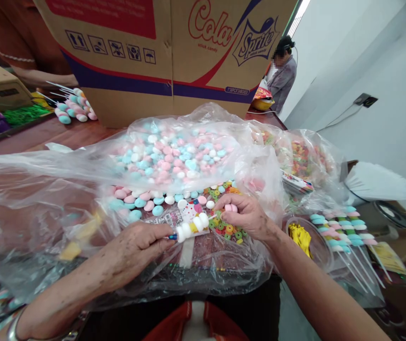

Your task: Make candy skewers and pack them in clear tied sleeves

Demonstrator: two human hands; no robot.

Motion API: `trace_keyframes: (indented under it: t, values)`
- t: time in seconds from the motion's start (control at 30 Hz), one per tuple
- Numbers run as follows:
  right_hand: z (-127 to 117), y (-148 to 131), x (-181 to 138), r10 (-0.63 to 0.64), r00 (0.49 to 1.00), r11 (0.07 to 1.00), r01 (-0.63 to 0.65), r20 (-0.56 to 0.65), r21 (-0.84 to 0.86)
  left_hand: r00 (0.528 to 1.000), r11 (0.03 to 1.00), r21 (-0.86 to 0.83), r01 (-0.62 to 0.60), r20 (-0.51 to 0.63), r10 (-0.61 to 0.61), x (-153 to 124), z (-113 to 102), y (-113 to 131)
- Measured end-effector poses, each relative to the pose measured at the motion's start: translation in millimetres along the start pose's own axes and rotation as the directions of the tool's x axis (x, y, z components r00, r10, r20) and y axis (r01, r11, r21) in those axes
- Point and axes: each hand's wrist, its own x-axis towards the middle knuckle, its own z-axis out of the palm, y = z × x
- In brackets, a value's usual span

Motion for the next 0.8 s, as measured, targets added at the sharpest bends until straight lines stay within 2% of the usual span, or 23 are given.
trace_keyframes:
  t: [0.13, 0.37, 0.6, 0.7, 0.8]
  values:
    - [1.1, -0.8, 0.2, -0.034, 0.999, 0.998, 0.034, 0.004, -0.044, 0.999, 0.999, -0.006, -0.032, 0.009, 0.032, 0.2, 0.4, 0.7]
    - [7.1, -5.2, -3.5, -0.169, 0.985, 0.968, 0.16, -0.028, -0.195, 0.999, 0.998, -0.036, -0.048, 0.024, 0.049, 3.6, 4.1, 1.5]
    - [8.2, -3.2, -4.5, -0.216, 0.976, 0.963, 0.218, 0.034, -0.159, 0.999, 0.984, -0.174, -0.027, -0.033, 0.022, 4.6, 25.9, -3.7]
    - [6.1, -5.2, -5.1, -0.147, 0.989, 0.984, 0.148, 0.011, -0.102, 0.998, 0.983, -0.184, 0.005, -0.057, -0.016, 2.8, 31.9, -5.0]
    - [3.2, -4.2, -7.0, -0.001, 0.999, 0.998, -0.002, 0.042, 0.063, 0.997, 0.982, -0.19, -0.02, -0.077, 0.005, 1.7, 31.9, -3.9]
